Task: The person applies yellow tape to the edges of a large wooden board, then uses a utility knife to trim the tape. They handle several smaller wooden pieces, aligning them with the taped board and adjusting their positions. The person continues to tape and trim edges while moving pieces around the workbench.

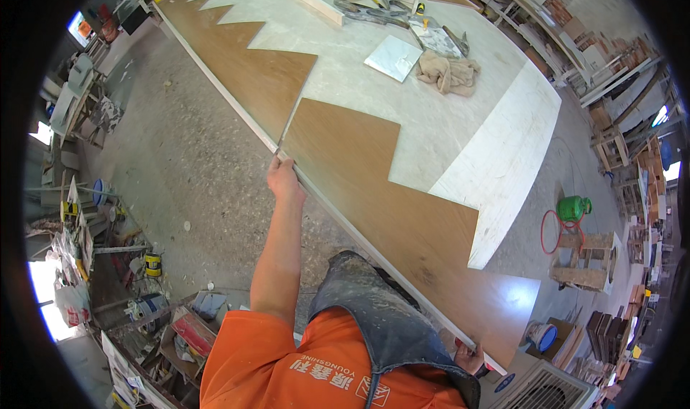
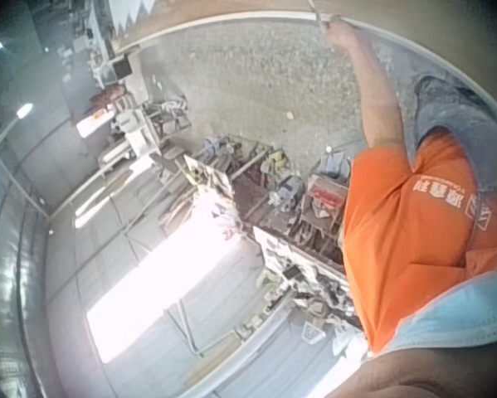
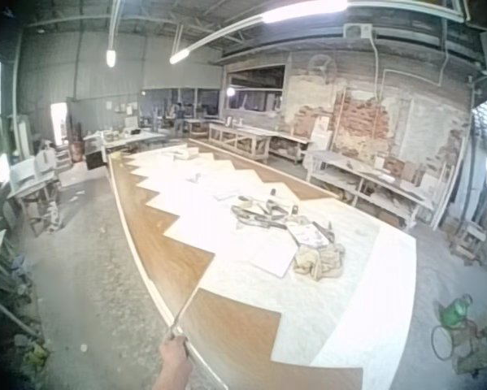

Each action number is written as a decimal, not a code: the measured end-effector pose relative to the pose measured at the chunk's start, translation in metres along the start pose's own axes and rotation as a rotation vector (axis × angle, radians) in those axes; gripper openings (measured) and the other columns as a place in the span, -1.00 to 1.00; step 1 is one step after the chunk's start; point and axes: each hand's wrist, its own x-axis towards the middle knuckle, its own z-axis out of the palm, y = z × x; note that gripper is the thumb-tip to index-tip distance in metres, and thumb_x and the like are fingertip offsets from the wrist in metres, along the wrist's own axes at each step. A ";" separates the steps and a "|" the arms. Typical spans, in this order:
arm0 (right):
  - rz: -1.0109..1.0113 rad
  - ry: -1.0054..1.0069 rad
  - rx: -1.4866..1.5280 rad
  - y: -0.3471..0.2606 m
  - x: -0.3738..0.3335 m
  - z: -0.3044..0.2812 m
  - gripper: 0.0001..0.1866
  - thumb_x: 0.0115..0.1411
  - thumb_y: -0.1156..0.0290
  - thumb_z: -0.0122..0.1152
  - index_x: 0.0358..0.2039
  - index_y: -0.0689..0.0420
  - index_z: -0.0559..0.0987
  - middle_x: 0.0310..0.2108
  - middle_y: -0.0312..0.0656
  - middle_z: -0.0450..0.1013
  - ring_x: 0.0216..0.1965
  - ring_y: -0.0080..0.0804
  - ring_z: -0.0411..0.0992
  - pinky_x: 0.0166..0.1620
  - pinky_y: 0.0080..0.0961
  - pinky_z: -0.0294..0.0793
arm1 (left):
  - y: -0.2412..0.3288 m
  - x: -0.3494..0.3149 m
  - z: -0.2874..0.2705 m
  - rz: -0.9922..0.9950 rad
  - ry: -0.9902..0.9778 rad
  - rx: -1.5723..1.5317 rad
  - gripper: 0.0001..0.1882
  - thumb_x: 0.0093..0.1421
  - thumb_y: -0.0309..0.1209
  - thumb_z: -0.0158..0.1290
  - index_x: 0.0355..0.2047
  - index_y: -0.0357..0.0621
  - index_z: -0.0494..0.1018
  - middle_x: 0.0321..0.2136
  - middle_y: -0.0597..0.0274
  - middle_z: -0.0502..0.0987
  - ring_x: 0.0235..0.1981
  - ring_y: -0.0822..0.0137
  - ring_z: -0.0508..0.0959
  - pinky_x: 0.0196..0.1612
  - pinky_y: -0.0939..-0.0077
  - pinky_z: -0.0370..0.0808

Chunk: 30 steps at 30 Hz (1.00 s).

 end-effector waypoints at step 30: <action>-0.106 -0.082 -0.044 0.014 -0.004 0.013 -0.66 0.36 0.35 0.12 0.07 0.26 0.47 0.13 -0.03 0.40 0.13 -0.08 0.43 0.15 -0.05 0.53 | 0.002 0.012 0.001 0.024 -0.005 -0.054 -0.59 0.33 -0.64 -0.12 0.18 -0.48 0.38 0.09 -0.01 0.52 0.08 0.15 0.53 0.13 0.31 0.46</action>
